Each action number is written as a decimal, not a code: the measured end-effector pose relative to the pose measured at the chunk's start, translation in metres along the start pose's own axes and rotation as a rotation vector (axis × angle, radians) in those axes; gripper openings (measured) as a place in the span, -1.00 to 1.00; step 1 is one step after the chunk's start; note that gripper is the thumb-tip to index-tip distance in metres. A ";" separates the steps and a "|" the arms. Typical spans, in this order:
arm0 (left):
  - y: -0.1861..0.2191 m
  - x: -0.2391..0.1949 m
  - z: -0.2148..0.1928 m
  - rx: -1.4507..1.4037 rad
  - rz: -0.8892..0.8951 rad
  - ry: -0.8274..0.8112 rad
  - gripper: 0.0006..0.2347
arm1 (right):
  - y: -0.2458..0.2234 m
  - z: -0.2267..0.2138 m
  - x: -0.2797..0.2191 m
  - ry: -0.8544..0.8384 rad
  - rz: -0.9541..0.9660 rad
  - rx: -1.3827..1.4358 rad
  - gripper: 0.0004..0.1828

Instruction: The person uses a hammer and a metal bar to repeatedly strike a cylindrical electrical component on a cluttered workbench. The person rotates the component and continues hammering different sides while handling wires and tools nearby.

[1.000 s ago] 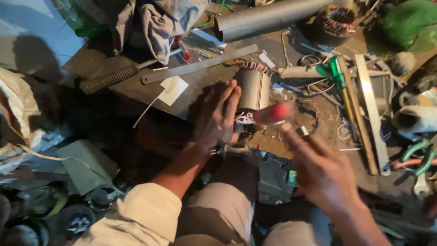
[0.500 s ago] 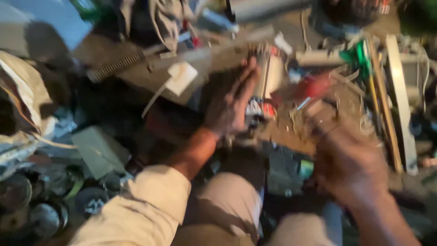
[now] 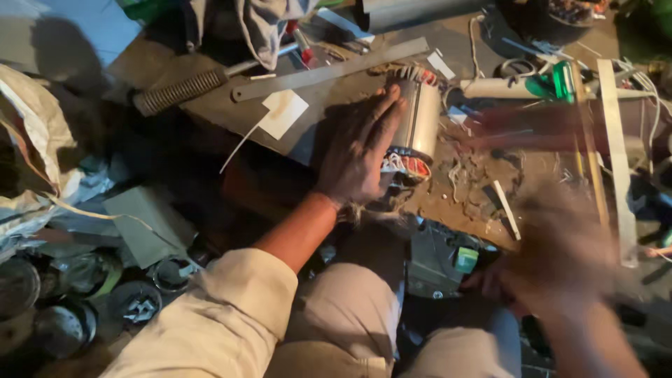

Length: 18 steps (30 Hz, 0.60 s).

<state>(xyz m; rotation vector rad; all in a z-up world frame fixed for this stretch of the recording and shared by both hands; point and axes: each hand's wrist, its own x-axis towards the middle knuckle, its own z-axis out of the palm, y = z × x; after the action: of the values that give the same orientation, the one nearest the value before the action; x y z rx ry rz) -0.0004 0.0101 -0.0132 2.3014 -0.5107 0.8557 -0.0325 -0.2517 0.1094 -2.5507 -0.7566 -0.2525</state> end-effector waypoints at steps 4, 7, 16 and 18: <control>-0.004 0.020 0.005 -0.022 0.031 0.070 -0.30 | 0.042 -0.002 -0.005 0.017 -0.565 -0.265 -0.50; 0.002 -0.003 0.009 -0.024 -0.034 -0.012 -0.25 | 0.048 -0.001 -0.026 0.230 -0.167 -0.048 -0.66; 0.007 -0.005 0.006 -0.065 0.000 0.029 -0.26 | 0.023 0.004 -0.037 0.364 0.059 0.156 -0.42; -0.002 0.002 0.000 -0.011 0.014 0.024 -0.28 | 0.022 0.010 -0.034 0.257 -0.007 0.134 -0.29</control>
<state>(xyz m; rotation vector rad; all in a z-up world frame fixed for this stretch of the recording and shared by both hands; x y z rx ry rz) 0.0019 0.0108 -0.0127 2.2771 -0.5198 0.8842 -0.0480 -0.2793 0.0818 -2.3318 -0.6600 -0.5039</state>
